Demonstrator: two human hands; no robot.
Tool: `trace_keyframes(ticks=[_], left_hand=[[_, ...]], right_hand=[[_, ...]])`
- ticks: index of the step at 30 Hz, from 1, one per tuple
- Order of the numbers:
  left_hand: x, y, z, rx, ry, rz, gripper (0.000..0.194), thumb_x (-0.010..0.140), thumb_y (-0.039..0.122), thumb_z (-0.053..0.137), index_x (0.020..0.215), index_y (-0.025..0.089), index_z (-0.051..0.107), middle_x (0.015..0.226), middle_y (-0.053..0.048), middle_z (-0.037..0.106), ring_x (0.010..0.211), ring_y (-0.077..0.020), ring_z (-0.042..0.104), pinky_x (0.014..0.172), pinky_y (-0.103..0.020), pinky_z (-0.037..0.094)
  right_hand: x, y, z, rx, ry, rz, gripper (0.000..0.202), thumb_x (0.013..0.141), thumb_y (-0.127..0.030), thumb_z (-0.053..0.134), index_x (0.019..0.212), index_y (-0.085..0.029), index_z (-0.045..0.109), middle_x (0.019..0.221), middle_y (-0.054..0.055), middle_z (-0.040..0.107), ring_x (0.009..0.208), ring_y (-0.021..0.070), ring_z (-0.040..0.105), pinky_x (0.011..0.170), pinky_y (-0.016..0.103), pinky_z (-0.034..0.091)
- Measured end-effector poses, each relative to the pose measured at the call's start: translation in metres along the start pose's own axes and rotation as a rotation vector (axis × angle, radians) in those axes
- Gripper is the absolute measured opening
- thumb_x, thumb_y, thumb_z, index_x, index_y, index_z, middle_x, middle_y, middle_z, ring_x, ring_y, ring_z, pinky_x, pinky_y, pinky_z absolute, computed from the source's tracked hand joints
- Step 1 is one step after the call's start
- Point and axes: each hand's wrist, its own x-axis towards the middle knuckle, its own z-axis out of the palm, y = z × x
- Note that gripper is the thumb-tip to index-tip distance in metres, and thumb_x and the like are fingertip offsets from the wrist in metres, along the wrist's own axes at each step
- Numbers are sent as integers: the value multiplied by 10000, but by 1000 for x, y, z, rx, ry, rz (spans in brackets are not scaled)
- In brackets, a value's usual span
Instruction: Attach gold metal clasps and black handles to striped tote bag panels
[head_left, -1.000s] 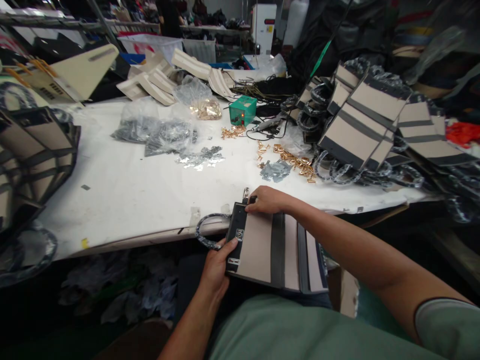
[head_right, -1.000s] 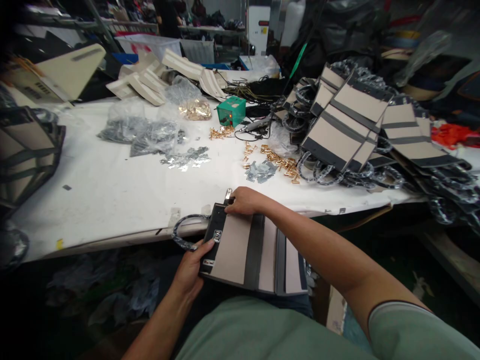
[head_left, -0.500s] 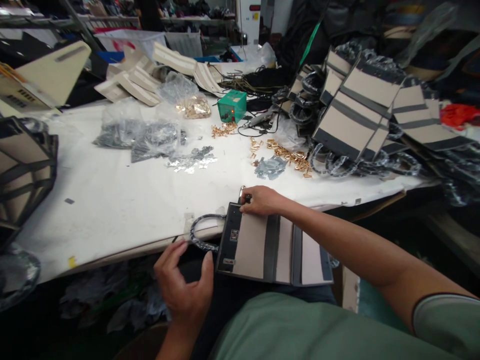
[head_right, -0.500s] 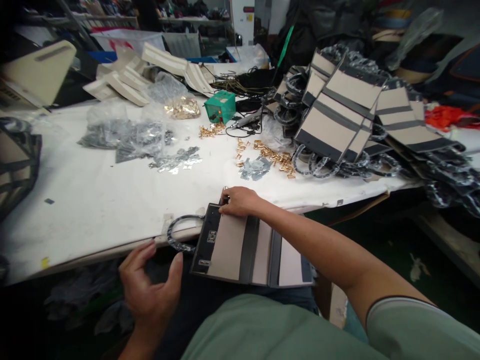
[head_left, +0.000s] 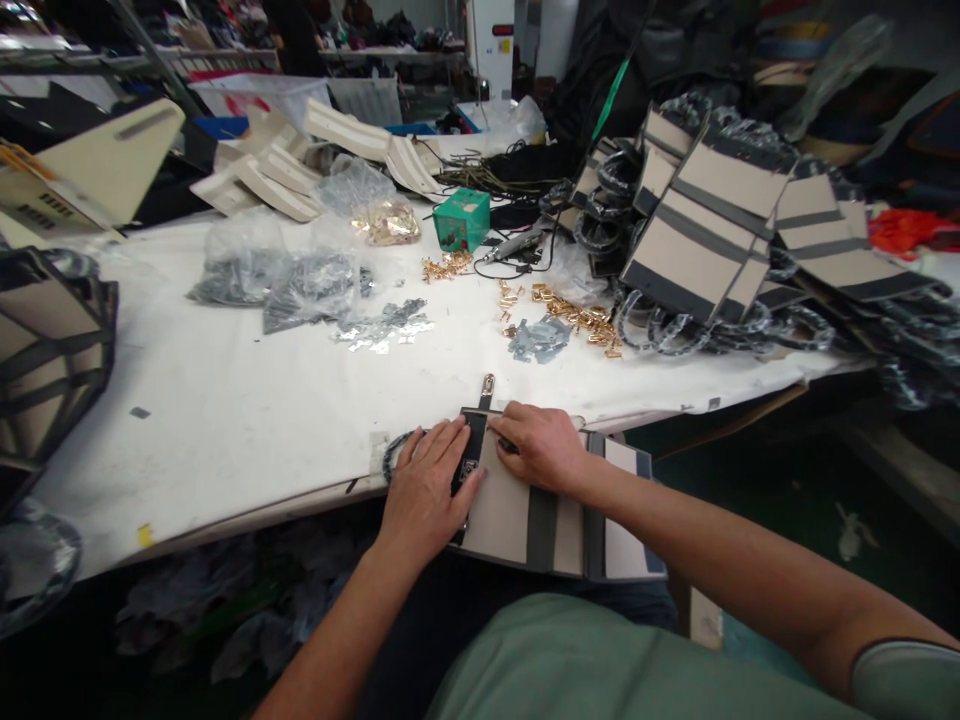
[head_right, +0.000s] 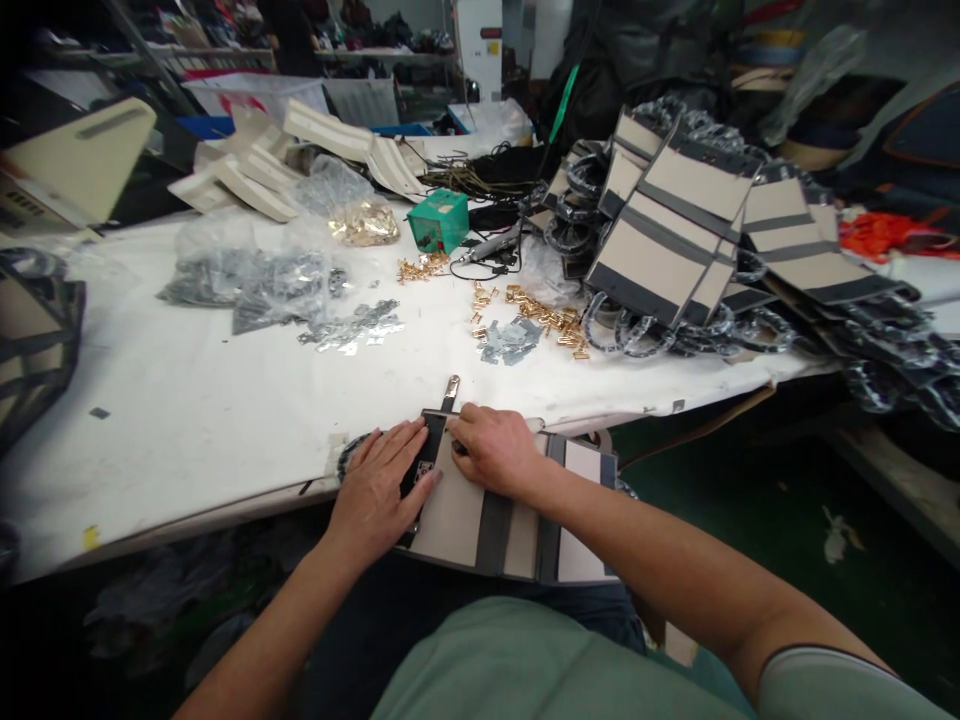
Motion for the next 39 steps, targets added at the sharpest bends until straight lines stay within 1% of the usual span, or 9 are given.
trace_keyframes(ticks=[6,10,15,20,28,32,35,37,39], left_hand=[[-2,-4,3,-6,29,13,592,940,366,586,1494,177,497,1549,-121,514,1425,-308,474,1240,-517,253],[0,-8,5,3,45,4,590,914,352,621,1469,180,520,1518,-123,546,1385,-311,507,1220,-513,281],[5,-11,4,-23,38,-28,564,853,326,695,1398,229,589,1463,-112,595,1316,-324,555,1163,-530,346],[8,-10,1,-30,28,-36,558,819,300,733,1363,237,625,1430,-105,622,1289,-329,571,1145,-546,367],[7,-4,-1,65,28,28,526,885,262,658,1404,212,590,1435,-129,608,1289,-329,557,1156,-532,358],[7,-2,-1,80,25,31,517,881,248,656,1393,206,603,1438,-125,611,1282,-333,562,1153,-541,366],[8,-7,-1,48,33,6,539,845,274,709,1374,215,625,1433,-113,623,1281,-335,575,1135,-543,397],[9,-14,0,25,35,2,584,812,307,752,1374,209,629,1429,-112,630,1279,-341,585,1119,-547,420],[10,-20,2,4,39,20,602,794,352,778,1363,212,641,1422,-112,637,1272,-346,600,1109,-551,435]], right_hand=[[-8,-10,14,26,2,3,456,966,-342,527,1398,-204,577,1141,110,694,1016,250,660,833,331,502],[-13,-13,21,46,24,10,532,965,-338,529,1468,-166,525,1189,133,689,1062,272,656,864,355,524],[-15,-14,22,75,13,19,561,957,-319,539,1493,-155,501,1233,144,686,1097,271,650,903,360,531],[-14,-12,25,83,16,3,566,951,-315,549,1494,-163,500,1226,147,691,1085,272,654,900,362,535],[-10,-11,26,59,1,-40,598,943,-312,540,1509,-136,457,1231,145,681,1092,278,645,878,365,543],[-10,-13,22,44,3,-48,585,941,-321,535,1493,-137,472,1207,139,687,1079,275,653,841,358,546],[-12,-16,18,56,14,-36,579,934,-353,561,1477,-164,501,1214,125,693,1054,264,674,791,336,541],[-11,-12,13,102,36,8,484,939,-387,574,1398,-236,592,1166,82,716,983,233,696,764,308,529],[-6,0,5,180,101,77,348,955,-408,569,1256,-288,695,1086,33,740,934,191,703,785,276,517]])
